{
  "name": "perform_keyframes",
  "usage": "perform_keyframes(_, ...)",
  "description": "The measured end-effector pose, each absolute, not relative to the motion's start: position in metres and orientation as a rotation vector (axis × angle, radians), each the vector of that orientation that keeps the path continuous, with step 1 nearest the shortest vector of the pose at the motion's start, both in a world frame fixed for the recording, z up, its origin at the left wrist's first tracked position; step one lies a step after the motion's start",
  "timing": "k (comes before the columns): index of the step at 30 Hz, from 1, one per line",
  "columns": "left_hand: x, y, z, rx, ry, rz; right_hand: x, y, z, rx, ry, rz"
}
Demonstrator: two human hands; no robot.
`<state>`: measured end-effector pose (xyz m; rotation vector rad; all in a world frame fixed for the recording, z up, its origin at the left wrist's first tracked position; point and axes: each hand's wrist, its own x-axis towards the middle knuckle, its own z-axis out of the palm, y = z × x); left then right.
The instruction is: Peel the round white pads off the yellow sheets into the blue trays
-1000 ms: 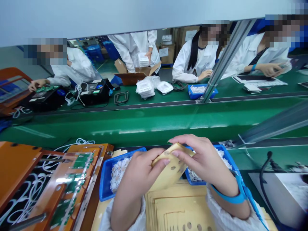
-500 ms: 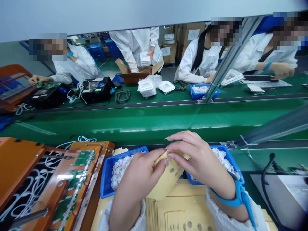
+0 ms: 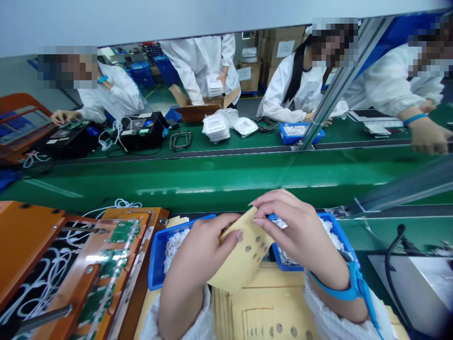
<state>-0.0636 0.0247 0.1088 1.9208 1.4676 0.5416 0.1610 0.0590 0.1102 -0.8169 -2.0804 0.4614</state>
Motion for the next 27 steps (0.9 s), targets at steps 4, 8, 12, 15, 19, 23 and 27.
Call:
perform_keyframes(4, -0.080, 0.035, 0.098, 1.868, 1.575, 0.400, 0.169, 0.058, 0.114, -0.906, -1.954, 0.506)
perform_keyframes(8, -0.085, 0.049, 0.084, 1.868, 1.625, 0.259, 0.176, 0.057, 0.116, -0.964, -1.869, 0.521)
perform_keyframes(12, -0.073, 0.057, 0.074, 1.933, 1.566, 0.232, 0.179, 0.058, 0.117, -0.970, -1.826, 0.541)
perform_keyframes(15, -0.066, 0.058, 0.070, 1.961, 1.503, 0.235, 0.182, 0.057, 0.119, -0.986, -1.788, 0.550)
perform_keyframes(19, -0.067, 0.060, 0.070, 1.988, 1.577, 0.252, 0.187, 0.056, 0.119, -0.990, -1.732, 0.571)
perform_keyframes(23, -0.071, 0.061, 0.074, 1.971, 1.653, 0.319, 0.188, 0.056, 0.119, -0.989, -1.733, 0.574)
perform_keyframes(27, -0.074, 0.055, 0.083, 1.984, 1.699, 0.375, 0.189, 0.056, 0.120, -0.988, -1.722, 0.574)
